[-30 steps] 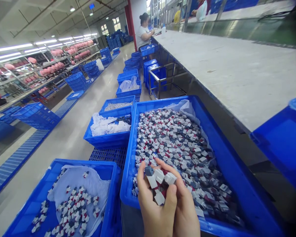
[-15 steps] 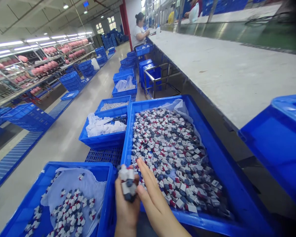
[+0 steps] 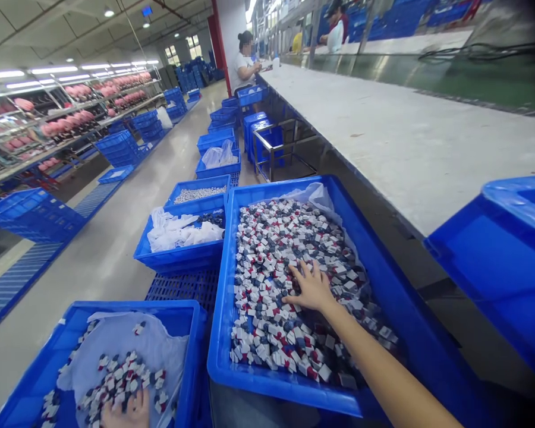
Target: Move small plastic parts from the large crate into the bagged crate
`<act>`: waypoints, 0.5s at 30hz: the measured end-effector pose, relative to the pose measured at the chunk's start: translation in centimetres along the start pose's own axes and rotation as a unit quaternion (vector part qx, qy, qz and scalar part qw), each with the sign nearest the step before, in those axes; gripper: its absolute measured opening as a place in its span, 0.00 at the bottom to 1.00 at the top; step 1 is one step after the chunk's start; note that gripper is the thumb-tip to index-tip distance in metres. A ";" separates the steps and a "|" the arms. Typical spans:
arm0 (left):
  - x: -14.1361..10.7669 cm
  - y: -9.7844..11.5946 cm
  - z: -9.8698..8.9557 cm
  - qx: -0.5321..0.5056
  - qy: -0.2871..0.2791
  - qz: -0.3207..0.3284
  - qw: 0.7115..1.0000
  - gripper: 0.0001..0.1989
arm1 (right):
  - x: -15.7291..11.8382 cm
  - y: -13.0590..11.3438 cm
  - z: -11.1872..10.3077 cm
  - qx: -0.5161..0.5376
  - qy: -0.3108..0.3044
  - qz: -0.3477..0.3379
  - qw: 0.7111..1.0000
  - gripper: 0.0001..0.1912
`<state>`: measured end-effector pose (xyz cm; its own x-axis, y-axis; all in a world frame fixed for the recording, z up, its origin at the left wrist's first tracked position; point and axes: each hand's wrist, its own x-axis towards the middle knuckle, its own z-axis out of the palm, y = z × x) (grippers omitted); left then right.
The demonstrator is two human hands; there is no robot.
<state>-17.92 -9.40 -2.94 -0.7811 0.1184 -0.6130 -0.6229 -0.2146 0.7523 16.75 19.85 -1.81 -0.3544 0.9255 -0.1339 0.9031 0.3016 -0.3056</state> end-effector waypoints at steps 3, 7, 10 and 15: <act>-1.2 -1.8 0.7 -0.013 -0.013 -0.058 0.998 0.14 | 0.0 -0.4 0.0 -0.046 -0.022 -0.006 0.999 0.40; -3.0 -3.3 3.3 -0.031 -0.024 -0.082 0.996 0.10 | 0.0 -0.6 -0.3 -0.097 -0.064 -0.025 0.993 0.31; -4.2 -3.9 5.7 -0.043 -0.023 -0.076 0.996 0.09 | 0.6 -1.1 -0.2 -0.119 -0.090 -0.008 0.989 0.28; -6.3 -4.3 8.8 -0.058 -0.063 -0.070 0.994 0.09 | 0.8 -1.9 0.3 -0.125 -0.099 -0.010 0.987 0.25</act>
<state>-10.65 -0.72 -0.21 -0.6913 0.2737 -0.6687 -0.7220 -0.2970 0.6249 14.70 19.97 -1.58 -0.3906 0.8636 -0.3188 0.9185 0.3889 -0.0717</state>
